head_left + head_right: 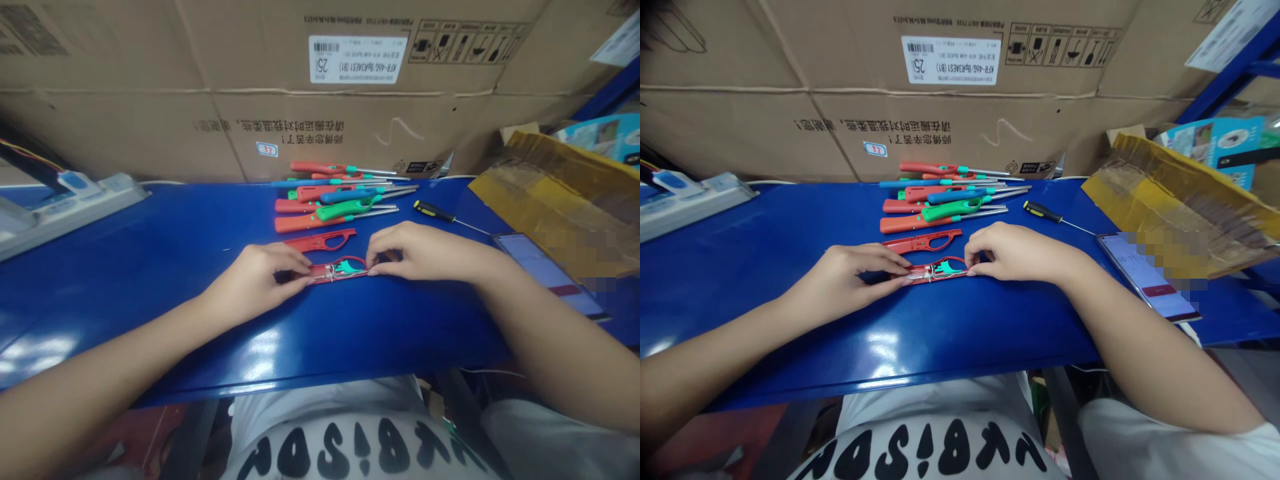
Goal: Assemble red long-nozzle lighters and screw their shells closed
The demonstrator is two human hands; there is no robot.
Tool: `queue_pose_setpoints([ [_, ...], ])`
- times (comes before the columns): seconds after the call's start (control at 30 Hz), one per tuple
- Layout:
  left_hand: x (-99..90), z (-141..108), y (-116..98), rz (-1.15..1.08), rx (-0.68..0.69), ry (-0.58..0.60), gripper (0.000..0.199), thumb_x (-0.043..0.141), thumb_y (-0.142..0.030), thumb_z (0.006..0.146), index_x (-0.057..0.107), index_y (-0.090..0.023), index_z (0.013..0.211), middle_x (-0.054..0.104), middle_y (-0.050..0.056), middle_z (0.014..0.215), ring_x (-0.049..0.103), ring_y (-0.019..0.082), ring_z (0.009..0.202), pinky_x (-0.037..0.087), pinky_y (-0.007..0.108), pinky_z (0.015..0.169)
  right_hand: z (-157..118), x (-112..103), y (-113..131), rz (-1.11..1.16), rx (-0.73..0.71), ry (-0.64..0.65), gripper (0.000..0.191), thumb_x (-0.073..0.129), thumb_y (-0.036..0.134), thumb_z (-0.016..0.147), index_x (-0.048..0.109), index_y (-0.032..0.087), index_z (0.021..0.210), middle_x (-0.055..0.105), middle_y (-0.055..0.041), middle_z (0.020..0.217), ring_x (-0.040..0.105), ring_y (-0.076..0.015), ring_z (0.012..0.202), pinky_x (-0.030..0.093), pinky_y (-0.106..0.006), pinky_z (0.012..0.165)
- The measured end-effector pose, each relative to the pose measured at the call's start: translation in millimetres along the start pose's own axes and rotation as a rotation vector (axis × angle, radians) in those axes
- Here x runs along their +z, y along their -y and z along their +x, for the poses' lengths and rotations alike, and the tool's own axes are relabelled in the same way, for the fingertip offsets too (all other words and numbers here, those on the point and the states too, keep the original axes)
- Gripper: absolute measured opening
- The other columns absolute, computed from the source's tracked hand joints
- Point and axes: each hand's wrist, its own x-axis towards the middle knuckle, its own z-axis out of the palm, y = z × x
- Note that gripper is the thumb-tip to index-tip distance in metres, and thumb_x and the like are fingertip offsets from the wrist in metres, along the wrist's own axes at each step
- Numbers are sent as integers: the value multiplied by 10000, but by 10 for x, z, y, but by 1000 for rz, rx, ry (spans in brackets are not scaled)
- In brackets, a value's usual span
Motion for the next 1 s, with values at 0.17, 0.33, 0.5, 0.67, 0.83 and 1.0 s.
queue_pose_setpoints([
  [0.17,1,7,10,-11,-10,-3,123,731,-259,887,806,-175,935,797,48,954,754,174,851,602,274,813,14,8,26,8,30,-22,129,656,256,907,761,185,889,746,-36,912,660,-166,831,461,-278,765],
  [0.33,4,18,13,-18,-18,-9,131,727,-273,888,806,-175,924,796,48,945,754,176,846,607,282,807,37,57,54,9,94,-57,97,660,219,874,750,186,863,738,-26,849,637,-142,736,450,-260,684],
  [0.5,-4,21,8,-16,-30,-9,147,725,-302,886,807,-181,905,797,48,931,756,182,829,614,291,797,7,22,63,62,178,-137,195,691,298,845,682,167,989,698,-13,769,565,-114,604,414,-241,585],
  [0.67,-13,22,6,-17,-34,-5,157,716,-310,895,807,-183,910,797,46,933,756,181,838,613,286,802,-74,-126,-16,10,165,-80,173,668,367,853,716,203,877,684,-3,758,535,-120,606,387,-257,586],
  [0.83,-11,27,16,-25,-44,0,158,713,-297,891,810,-176,919,795,56,943,757,188,843,613,294,805,-32,-78,-85,47,220,1,195,675,385,858,720,206,796,698,2,748,577,-137,661,398,-267,607],
  [1.0,-14,22,33,-41,-83,16,148,716,-291,880,814,-188,917,794,58,952,758,197,849,615,306,800,-4,-60,-119,77,241,-6,234,722,426,825,710,198,776,687,3,740,563,-140,659,403,-271,605],
])
